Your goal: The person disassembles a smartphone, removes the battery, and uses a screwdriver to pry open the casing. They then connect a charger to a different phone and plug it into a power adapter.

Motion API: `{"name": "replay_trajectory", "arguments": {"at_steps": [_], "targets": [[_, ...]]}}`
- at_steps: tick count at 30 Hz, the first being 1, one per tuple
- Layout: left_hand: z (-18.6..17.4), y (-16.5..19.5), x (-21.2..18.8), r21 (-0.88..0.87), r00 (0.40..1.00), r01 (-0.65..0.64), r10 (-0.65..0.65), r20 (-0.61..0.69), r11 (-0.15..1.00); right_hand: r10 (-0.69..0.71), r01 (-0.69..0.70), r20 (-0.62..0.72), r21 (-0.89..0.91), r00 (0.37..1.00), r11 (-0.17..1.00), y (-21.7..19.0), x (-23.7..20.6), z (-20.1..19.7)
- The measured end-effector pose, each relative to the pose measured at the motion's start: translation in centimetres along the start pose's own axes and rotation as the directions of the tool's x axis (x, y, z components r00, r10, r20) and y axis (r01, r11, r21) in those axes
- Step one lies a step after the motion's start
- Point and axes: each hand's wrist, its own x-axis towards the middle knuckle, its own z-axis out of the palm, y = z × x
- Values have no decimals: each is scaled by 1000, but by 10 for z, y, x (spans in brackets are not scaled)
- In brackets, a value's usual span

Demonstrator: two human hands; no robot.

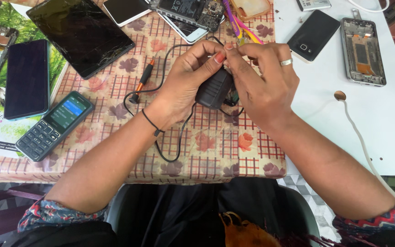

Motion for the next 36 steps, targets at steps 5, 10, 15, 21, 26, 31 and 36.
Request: {"name": "replay_trajectory", "arguments": {"at_steps": [5, 10, 15, 21, 26, 31, 36], "targets": [[-1, 2, -2, -29, 999, -30, 31, 31, 999, -59, 58, -33, -43, 998, 997, 0, 6, -5], [-3, 2, 0, -44, 995, -47, 50, 81, 998, -145, 141, -27, -127, 989, 982, 0, 11, -8], [-4, 0, 1, -1, 995, -58, 58, 78, 998, -111, 112, 9, -96, 994, 989, 2, 7, -8], [-7, -1, 0, 162, 995, -95, 87, 54, 982, 100, -105, 54, 96, 994, 990, 2, -1, -3], [-5, -7, 6, 257, 986, -165, 152, 68, 952, 361, -428, 231, 438, 904, 791, 9, -5, 4], [-4, -14, 3, 516, 967, -245, 245, 70, 821, 519, -654, 416, 605, 747, 455, 11, -8, 12], [-9, -14, 5, 444, 978, -197, 205, 31, 874, 434, -559, 370, 675, 821, 482, 11, -11, 8]]}}
